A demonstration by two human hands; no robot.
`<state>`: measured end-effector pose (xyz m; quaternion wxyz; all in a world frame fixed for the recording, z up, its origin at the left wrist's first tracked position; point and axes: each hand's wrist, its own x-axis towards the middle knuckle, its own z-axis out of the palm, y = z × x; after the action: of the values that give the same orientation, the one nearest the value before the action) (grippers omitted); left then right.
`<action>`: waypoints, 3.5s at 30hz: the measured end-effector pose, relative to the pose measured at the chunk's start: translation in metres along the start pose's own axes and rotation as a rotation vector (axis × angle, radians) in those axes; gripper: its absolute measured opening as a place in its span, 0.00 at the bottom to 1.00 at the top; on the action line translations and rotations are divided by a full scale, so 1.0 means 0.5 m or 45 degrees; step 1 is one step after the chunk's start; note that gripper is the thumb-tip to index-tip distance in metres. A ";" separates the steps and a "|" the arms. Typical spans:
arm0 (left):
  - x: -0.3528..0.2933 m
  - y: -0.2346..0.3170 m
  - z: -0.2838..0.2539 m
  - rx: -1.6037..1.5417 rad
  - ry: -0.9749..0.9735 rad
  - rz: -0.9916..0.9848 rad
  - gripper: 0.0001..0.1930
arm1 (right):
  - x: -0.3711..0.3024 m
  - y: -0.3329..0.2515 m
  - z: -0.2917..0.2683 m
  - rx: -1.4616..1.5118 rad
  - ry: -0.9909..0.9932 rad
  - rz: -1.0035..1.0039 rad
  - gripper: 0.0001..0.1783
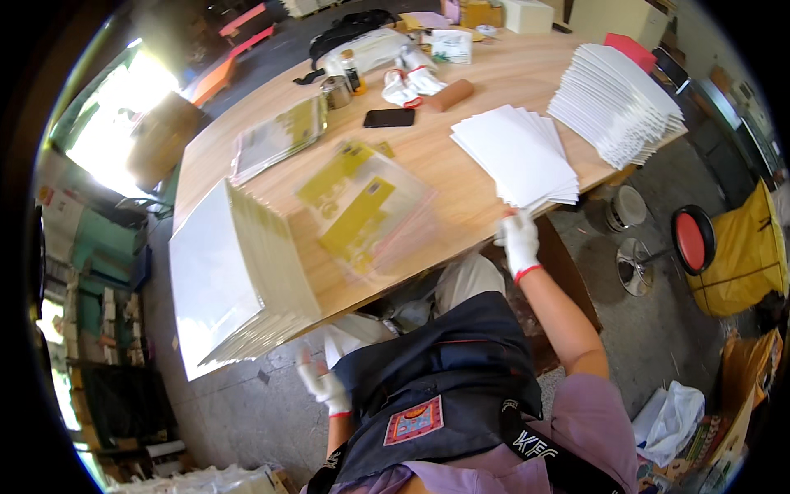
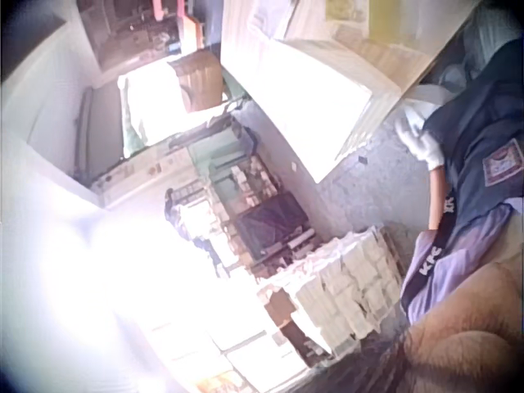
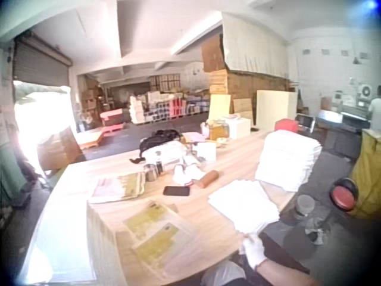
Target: The person repeatedly picks up white rectangular sheets from a stack on the table and places them into clear plastic sleeves. They then move the filled sleeves to a growing pile on the right side of the table. The process is continuous and repetitive.
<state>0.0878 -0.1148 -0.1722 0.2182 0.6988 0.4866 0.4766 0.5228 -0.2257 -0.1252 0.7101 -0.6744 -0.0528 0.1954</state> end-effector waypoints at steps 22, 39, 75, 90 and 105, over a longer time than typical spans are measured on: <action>0.200 0.270 0.306 0.640 -1.009 0.690 0.16 | 0.106 0.048 -0.230 0.527 -0.067 0.412 0.10; 0.255 0.188 0.336 0.732 -0.957 0.515 0.17 | -0.158 -0.117 -0.227 0.274 -0.865 0.632 0.32; 0.004 0.209 0.408 -2.059 -0.811 -1.513 0.22 | -0.327 -0.067 -0.106 0.446 -0.750 0.640 0.19; -0.029 0.200 0.279 -1.190 -1.009 -1.544 0.14 | -0.239 0.052 0.090 0.105 -1.104 0.604 0.15; 0.030 0.102 0.189 -0.848 -0.973 -1.098 0.13 | -0.266 0.065 0.227 -1.458 -1.488 -1.210 0.08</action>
<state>0.1960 -0.1084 -0.1687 0.7507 0.4566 0.4379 0.1904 0.3556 -0.1652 -0.1221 0.1374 -0.6236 -0.7573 0.1370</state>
